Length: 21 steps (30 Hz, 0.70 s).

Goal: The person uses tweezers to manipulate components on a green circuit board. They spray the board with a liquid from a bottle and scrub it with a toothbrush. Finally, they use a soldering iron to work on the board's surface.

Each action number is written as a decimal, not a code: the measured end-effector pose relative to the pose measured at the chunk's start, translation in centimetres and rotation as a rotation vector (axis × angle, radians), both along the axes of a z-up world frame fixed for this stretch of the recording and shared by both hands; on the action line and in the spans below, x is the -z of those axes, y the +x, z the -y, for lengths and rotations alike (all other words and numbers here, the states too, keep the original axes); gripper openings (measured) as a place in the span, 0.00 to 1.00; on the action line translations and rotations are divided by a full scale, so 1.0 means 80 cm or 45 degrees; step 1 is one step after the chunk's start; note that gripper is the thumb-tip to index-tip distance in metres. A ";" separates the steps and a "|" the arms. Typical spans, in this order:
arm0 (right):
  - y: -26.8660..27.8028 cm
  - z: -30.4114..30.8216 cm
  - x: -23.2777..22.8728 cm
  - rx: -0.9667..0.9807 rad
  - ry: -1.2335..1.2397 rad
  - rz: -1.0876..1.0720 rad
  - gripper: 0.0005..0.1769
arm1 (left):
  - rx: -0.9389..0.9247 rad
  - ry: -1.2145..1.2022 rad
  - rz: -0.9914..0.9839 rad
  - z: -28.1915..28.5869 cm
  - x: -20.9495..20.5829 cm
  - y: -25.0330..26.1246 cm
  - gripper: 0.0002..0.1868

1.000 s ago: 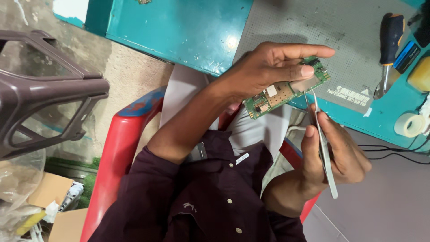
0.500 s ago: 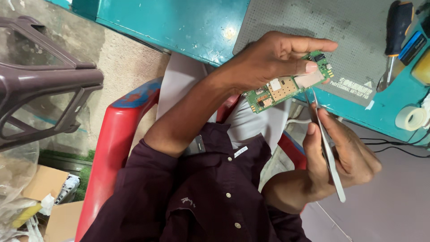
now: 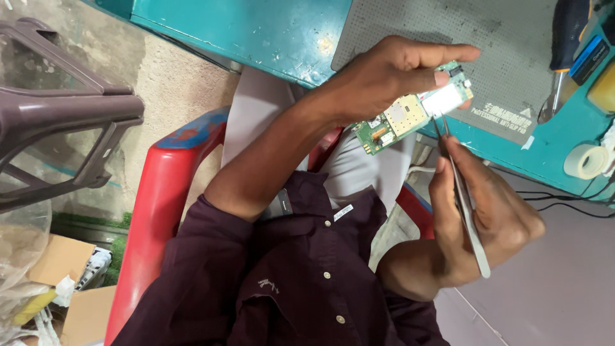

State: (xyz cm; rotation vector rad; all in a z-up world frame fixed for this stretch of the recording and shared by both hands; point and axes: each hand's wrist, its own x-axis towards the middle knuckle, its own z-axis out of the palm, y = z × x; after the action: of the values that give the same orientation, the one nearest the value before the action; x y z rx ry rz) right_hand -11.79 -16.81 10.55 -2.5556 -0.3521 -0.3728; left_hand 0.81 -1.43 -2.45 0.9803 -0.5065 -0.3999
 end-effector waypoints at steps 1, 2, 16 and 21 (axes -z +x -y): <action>0.000 -0.002 0.000 0.012 0.006 0.002 0.12 | 0.015 0.005 -0.053 -0.001 0.000 0.000 0.25; 0.001 -0.004 0.003 0.035 0.021 0.011 0.13 | 0.030 0.011 -0.106 -0.002 0.000 0.000 0.26; 0.016 0.008 0.105 -0.039 0.333 0.387 0.12 | 0.059 -0.221 -0.244 0.001 0.004 0.008 0.25; 0.021 0.004 0.136 -0.031 0.543 0.445 0.12 | -0.005 -0.145 -0.241 0.001 -0.004 0.007 0.24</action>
State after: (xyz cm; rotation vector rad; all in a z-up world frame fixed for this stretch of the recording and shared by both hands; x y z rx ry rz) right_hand -10.10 -17.17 -0.31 -2.0652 -0.3820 -0.7982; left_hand 1.38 -1.47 -2.11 0.8239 -0.3521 -0.4503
